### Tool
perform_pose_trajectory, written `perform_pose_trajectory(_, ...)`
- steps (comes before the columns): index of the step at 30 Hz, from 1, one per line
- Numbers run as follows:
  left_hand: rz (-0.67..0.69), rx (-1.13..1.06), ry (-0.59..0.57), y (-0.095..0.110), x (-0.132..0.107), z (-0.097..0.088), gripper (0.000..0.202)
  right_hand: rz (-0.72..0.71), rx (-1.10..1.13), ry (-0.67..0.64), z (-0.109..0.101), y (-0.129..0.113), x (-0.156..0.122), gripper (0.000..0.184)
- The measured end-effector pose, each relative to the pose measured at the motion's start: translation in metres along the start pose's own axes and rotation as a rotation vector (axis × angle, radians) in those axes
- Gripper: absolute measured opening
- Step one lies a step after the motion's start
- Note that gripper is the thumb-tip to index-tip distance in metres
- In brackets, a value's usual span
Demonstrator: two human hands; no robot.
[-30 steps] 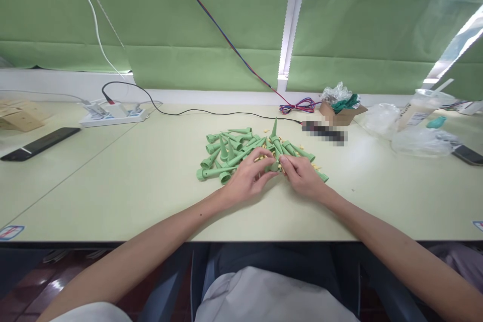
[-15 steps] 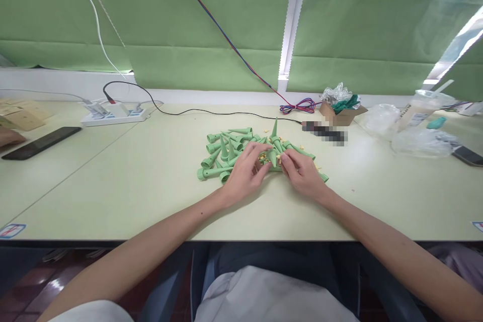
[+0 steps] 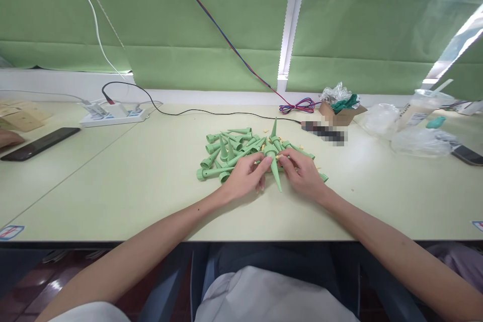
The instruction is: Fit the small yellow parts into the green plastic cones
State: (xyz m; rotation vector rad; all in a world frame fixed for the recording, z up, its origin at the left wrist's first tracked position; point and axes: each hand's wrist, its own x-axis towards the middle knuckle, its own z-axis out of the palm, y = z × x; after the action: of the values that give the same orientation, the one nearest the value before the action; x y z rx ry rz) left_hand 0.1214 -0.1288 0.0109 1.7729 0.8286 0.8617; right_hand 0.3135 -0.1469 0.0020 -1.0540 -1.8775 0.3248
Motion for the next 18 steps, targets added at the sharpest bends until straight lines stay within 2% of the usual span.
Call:
perform_pose_trajectory(11,-0.058,-0.049,-0.087,0.0042,-0.0015,-0.0008,0.038,0.049,0.024,-0.043,-0.0007,0.0053,-0.0021,0.033)
perform_pose_trajectory(16,0.034,0.021,-0.078,-0.0025,-0.0004,0.0009,0.035,0.039,0.015,-0.059,-0.0002,0.0046,-0.0023,0.038)
perform_pose_trajectory(18,0.103,0.094,-0.033,-0.0051,0.0001,0.0008,0.035,0.041,0.025,-0.070,0.0001,0.0039,-0.0022,0.039)
